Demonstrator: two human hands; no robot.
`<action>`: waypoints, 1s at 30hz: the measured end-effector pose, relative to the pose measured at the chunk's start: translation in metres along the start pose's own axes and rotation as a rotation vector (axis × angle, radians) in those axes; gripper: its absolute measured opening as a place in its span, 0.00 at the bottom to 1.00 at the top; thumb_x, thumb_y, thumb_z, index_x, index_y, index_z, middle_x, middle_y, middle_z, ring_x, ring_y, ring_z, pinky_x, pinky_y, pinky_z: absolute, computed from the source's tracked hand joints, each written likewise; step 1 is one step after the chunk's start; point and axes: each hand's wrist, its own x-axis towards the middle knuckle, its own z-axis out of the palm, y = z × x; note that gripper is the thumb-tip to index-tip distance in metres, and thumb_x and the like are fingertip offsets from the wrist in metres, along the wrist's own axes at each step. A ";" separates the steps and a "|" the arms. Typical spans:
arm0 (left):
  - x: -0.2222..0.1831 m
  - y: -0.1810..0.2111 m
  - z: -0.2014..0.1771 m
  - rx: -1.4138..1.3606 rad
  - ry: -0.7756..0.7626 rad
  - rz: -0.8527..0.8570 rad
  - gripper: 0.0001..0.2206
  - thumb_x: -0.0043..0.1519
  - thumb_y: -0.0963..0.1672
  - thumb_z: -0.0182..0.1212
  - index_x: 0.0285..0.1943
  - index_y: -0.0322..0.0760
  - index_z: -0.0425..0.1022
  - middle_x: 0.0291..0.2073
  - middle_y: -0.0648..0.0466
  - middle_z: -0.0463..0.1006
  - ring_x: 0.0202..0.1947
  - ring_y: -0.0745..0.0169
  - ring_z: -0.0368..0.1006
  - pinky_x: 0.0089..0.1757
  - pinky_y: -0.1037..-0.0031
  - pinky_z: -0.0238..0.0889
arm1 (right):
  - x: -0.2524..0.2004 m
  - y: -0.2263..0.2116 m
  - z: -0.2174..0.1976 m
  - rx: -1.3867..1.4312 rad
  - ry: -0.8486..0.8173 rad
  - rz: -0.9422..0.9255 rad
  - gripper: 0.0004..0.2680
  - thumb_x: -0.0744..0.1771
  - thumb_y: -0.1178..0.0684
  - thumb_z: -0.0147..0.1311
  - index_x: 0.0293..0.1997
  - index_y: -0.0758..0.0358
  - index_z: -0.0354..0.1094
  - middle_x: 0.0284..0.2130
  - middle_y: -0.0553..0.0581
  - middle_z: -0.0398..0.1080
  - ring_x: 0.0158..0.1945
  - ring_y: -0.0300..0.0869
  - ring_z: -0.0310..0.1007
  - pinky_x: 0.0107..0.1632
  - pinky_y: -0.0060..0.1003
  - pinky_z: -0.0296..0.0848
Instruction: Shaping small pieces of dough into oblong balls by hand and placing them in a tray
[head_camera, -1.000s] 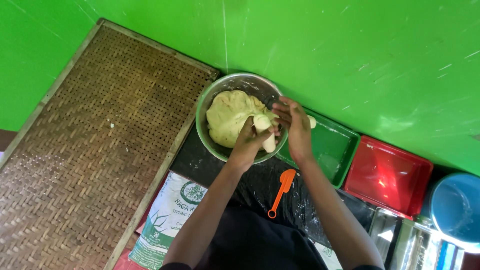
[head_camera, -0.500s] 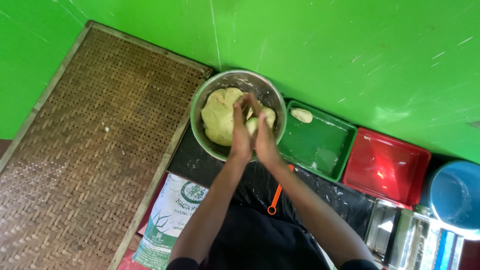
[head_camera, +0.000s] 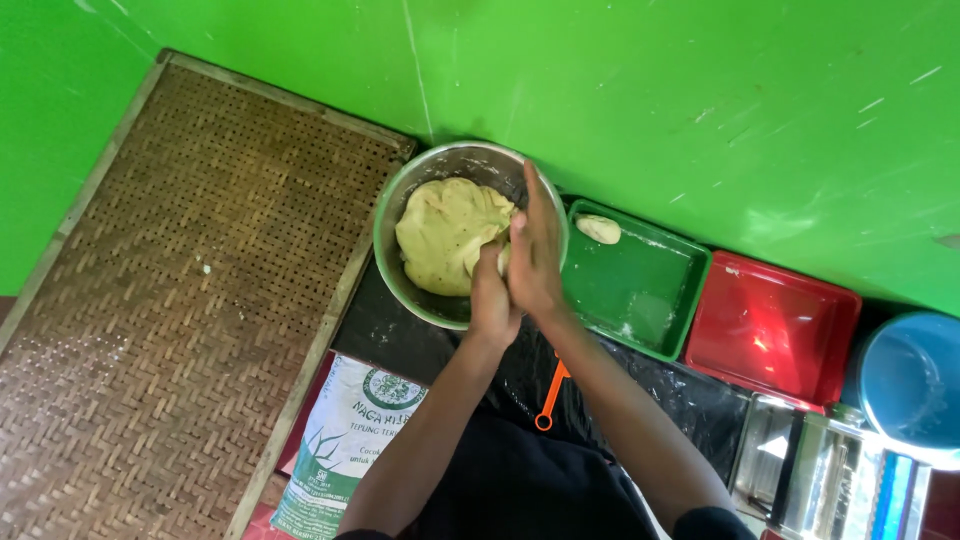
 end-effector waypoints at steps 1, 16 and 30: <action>0.012 -0.014 -0.012 0.013 -0.002 0.020 0.13 0.60 0.47 0.61 0.47 0.33 0.78 0.37 0.45 0.80 0.35 0.50 0.76 0.39 0.60 0.72 | 0.002 -0.003 -0.002 0.036 -0.001 0.078 0.28 0.73 0.33 0.23 0.78 0.63 0.42 0.73 0.72 0.48 0.75 0.67 0.44 0.75 0.60 0.39; 0.029 -0.021 0.015 -0.373 -0.069 -0.168 0.21 0.66 0.56 0.47 0.60 0.47 0.73 0.53 0.56 0.77 0.46 0.60 0.76 0.35 0.76 0.64 | -0.037 0.046 -0.079 -0.108 -0.294 0.057 0.22 0.66 0.50 0.62 0.67 0.59 0.64 0.52 0.67 0.72 0.54 0.61 0.74 0.54 0.55 0.73; 0.051 -0.043 -0.067 0.362 -0.174 -0.142 0.23 0.71 0.50 0.42 0.70 0.34 0.66 0.63 0.41 0.74 0.61 0.42 0.72 0.52 0.62 0.72 | -0.058 0.209 -0.134 -0.670 -0.315 0.378 0.18 0.65 0.46 0.61 0.63 0.46 0.69 0.52 0.60 0.71 0.56 0.62 0.73 0.55 0.56 0.74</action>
